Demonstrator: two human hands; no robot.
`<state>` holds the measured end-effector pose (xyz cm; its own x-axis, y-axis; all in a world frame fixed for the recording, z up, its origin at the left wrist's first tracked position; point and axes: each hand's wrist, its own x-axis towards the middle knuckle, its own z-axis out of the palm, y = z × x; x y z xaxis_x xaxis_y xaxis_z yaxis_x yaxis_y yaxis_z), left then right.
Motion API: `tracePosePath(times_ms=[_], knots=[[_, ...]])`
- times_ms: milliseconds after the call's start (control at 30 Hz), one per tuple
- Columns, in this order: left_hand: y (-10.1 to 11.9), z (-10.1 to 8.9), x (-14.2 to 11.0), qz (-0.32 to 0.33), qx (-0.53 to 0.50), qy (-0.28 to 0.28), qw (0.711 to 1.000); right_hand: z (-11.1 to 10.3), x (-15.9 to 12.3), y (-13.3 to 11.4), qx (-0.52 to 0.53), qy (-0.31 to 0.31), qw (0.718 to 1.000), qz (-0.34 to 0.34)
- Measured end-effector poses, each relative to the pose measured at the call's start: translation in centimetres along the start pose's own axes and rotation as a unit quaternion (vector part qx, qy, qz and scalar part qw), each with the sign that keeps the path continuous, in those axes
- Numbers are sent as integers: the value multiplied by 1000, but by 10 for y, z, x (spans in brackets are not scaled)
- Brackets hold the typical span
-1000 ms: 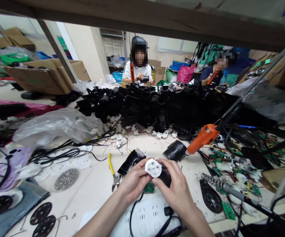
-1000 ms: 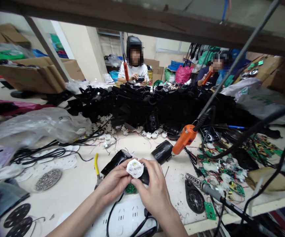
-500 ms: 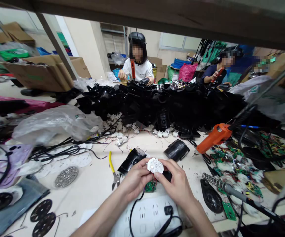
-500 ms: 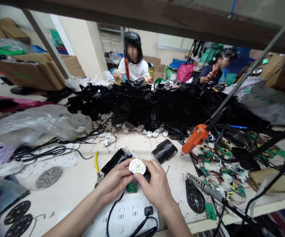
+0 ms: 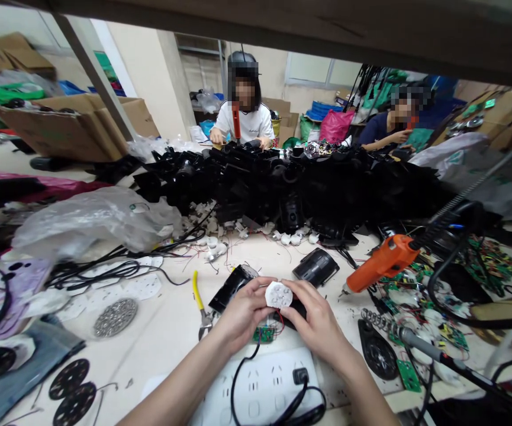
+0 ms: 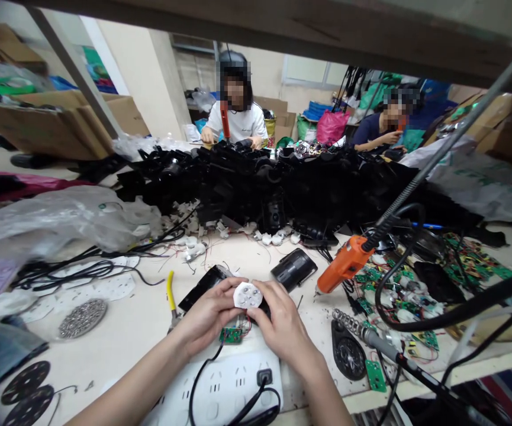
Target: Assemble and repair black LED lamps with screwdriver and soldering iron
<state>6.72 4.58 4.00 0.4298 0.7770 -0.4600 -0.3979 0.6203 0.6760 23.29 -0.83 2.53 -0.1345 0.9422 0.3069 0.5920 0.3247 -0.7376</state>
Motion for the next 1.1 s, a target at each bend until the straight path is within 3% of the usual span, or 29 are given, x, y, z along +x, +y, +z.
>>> tracePosePath(times_ms=[467,1100], knots=[[-1,3,6,-11,15,14,1000,1,-3,6,-36,4,999,-24],[0,0,5,-24,-18,-4,1000,-2,-3,-4,-36,5,999,0]])
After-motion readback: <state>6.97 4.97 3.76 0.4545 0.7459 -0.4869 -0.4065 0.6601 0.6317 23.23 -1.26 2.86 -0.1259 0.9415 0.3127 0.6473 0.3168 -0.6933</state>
